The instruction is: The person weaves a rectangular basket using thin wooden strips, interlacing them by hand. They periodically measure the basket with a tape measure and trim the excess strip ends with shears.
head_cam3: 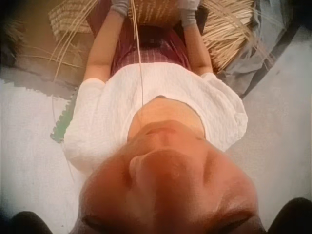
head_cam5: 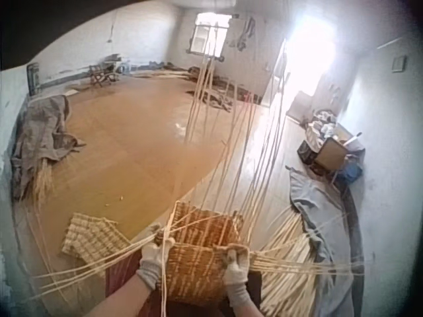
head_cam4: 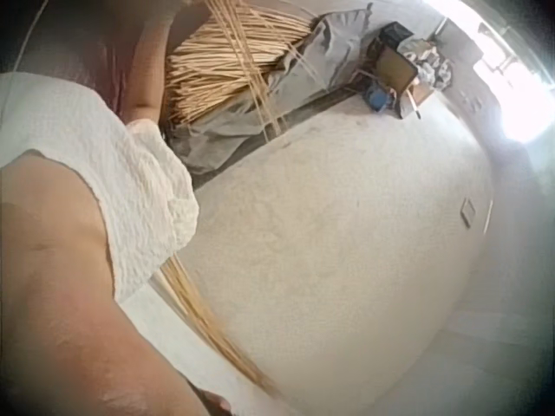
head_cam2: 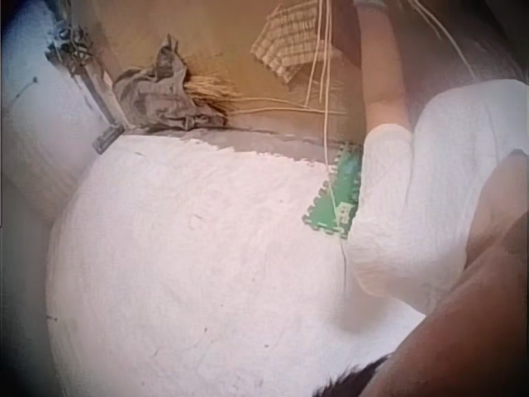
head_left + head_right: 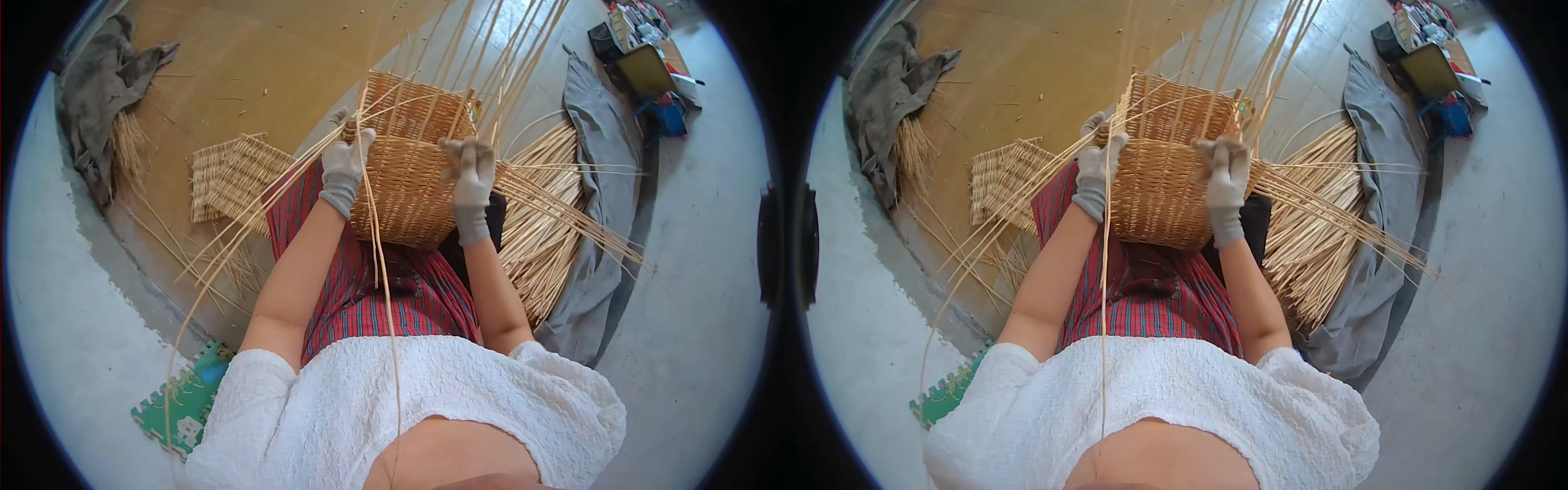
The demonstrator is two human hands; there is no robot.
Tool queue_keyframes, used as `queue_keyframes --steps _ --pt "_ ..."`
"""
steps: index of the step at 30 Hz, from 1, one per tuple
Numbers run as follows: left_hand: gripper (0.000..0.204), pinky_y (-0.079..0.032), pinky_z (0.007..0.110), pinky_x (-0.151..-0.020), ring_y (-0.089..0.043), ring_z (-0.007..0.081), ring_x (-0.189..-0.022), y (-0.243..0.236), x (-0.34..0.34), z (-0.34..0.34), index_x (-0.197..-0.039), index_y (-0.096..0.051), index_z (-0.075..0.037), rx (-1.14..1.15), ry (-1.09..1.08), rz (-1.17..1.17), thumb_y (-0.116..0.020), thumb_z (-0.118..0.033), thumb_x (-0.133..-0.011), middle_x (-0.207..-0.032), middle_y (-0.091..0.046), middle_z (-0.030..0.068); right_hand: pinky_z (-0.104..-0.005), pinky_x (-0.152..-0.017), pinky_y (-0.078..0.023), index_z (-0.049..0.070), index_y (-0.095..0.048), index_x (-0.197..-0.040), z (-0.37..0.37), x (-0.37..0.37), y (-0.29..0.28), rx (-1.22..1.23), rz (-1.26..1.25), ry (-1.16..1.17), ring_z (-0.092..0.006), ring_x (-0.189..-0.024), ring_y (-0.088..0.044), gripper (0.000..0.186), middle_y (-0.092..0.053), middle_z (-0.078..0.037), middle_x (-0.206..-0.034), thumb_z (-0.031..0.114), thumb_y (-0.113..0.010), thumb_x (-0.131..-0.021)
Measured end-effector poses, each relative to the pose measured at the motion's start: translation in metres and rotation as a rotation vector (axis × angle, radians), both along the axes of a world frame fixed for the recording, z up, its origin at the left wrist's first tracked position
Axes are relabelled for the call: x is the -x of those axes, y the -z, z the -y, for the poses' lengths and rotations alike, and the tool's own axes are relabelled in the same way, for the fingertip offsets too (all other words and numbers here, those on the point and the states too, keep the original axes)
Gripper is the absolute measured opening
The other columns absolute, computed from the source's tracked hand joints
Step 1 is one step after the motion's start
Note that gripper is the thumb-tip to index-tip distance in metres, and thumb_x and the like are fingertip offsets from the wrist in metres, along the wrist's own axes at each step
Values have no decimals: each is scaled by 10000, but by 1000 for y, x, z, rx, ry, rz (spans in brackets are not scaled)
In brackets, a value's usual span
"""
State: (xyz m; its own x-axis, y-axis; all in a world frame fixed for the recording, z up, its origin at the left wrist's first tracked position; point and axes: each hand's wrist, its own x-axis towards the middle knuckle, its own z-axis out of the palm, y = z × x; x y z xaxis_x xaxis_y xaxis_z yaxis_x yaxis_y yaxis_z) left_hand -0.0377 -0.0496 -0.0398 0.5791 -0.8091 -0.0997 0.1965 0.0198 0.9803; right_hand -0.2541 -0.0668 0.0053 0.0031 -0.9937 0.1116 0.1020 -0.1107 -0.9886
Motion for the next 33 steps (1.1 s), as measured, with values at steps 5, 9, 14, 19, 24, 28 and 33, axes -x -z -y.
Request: queue_keyframes --steps 5,9,14,19,24,28,33 --pt "397 -501 472 -982 -649 334 -1028 11 22 -44 -1165 -607 30 -148 -290 568 -810 -125 -862 -1171 -646 238 -238 -504 -530 64 -625 -1229 -5 44 2 -266 199 6 -176 -847 -757 192 -745 -110 -1105 158 -622 -1062" --pt "598 -555 477 -902 -676 345 -962 -59 45 -46 -1485 -525 -241 -27 210 1257 -739 -214 -928 -1357 -582 179 -241 -562 -545 77 -613 -1231 2 17 -1 -235 57 196 -167 -897 -751 186 -731 -103 -1149 135 -617 -1055" --pt "712 -573 474 -852 -688 351 -907 -45 67 -28 -1585 -430 -382 -261 405 1426 -707 -245 -944 -1455 -502 147 -363 -864 -581 106 -359 -1603 76 -39 -60 777 -1044 294 -229 -1078 -681 673 -668 -185 -1301 -31 -542 -970" --pt "584 -543 447 -878 -670 341 -993 -36 59 -22 -1521 -530 -365 -162 375 1549 -643 -192 -974 -1380 -540 123 -354 -797 -591 138 -395 -1534 57 36 -31 375 55 141 -188 -949 -678 585 -679 -139 -1180 -28 -537 -991" --pt "495 -533 486 -921 -670 361 -1015 -79 111 -6 -1447 -600 -294 79 466 1550 -681 -226 -963 -1272 -561 142 -389 -879 -545 75 -572 -1244 -1 96 -31 345 -762 410 -256 -934 -691 320 -711 -87 -907 76 -687 -946" --pt "514 -571 469 -852 -691 353 -960 -83 170 20 -1461 -583 -302 -321 703 1169 -657 -167 -971 -1289 -535 157 -443 -1039 -433 104 -664 -1192 47 108 -42 400 -1266 776 -292 -1064 -670 332 -726 -65 -942 144 -768 -879" --pt "511 -592 439 -854 -681 342 -1019 -62 145 11 -1433 -600 -264 -30 637 1106 -672 -81 -961 -1369 -514 170 -419 -1061 -479 62 -665 -1243 24 89 -27 584 -910 537 -306 -1068 -699 284 -719 -173 -1127 118 -703 -968"
